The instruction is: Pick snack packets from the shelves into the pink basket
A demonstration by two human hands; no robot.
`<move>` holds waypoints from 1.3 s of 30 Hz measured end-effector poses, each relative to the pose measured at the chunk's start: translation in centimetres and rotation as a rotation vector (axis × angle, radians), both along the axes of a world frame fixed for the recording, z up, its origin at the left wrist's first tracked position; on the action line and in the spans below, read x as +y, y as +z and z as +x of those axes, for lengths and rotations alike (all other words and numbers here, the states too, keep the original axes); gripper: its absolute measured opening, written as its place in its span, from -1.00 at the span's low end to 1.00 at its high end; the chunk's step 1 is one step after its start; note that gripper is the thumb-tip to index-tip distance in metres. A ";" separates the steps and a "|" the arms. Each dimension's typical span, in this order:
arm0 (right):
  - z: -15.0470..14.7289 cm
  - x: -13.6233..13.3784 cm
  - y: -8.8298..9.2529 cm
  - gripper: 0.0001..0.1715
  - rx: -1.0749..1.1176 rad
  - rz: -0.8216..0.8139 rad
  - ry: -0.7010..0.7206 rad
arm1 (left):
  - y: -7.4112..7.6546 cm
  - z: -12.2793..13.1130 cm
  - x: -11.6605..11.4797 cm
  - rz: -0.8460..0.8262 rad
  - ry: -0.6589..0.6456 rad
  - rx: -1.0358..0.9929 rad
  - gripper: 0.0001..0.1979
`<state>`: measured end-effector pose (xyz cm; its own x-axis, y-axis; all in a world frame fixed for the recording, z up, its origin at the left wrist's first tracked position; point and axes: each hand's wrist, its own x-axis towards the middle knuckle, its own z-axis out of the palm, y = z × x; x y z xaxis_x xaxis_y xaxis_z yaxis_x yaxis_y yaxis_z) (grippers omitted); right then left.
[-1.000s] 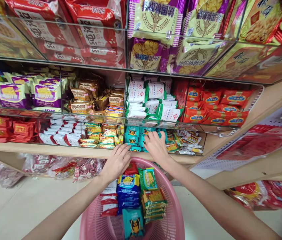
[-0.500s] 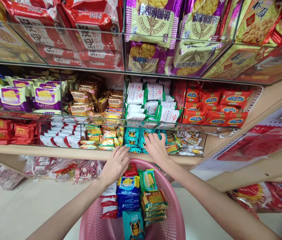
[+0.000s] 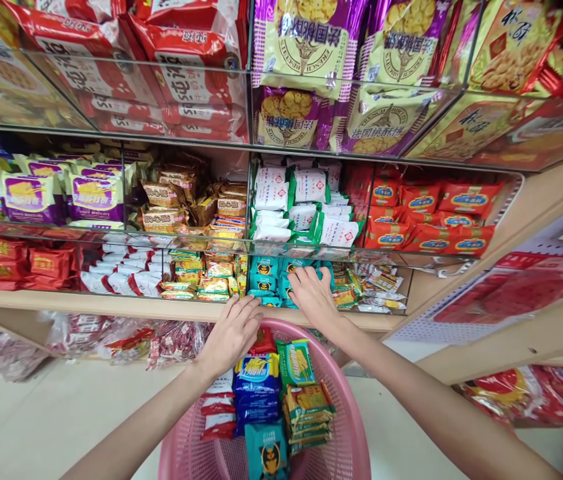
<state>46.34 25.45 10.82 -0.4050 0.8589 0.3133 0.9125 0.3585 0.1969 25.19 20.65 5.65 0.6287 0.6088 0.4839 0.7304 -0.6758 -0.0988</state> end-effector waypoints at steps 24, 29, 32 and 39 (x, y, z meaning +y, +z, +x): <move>0.7 0.4 1.4 -0.79 0.234 -0.171 0.050 | 0.3 -0.5 -0.8 -0.033 0.005 -0.045 -0.73; 0.7 0.4 1.8 -0.82 0.330 -0.178 0.076 | 0.5 -0.5 -0.8 -0.033 -0.002 -0.046 -0.74; 0.5 0.3 2.1 -0.81 0.363 -0.167 0.081 | 0.8 -0.6 -0.9 -0.031 -0.009 -0.050 -0.74; 0.2 -3.7 4.5 -0.84 0.509 -0.212 0.174 | 3.1 0.0 -3.4 -0.164 0.059 -0.512 -0.72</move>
<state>46.57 21.77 15.35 -0.3891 0.8584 0.3343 0.7976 0.4955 -0.3440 25.16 17.25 8.75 0.2995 0.7294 0.6150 0.6949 -0.6085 0.3832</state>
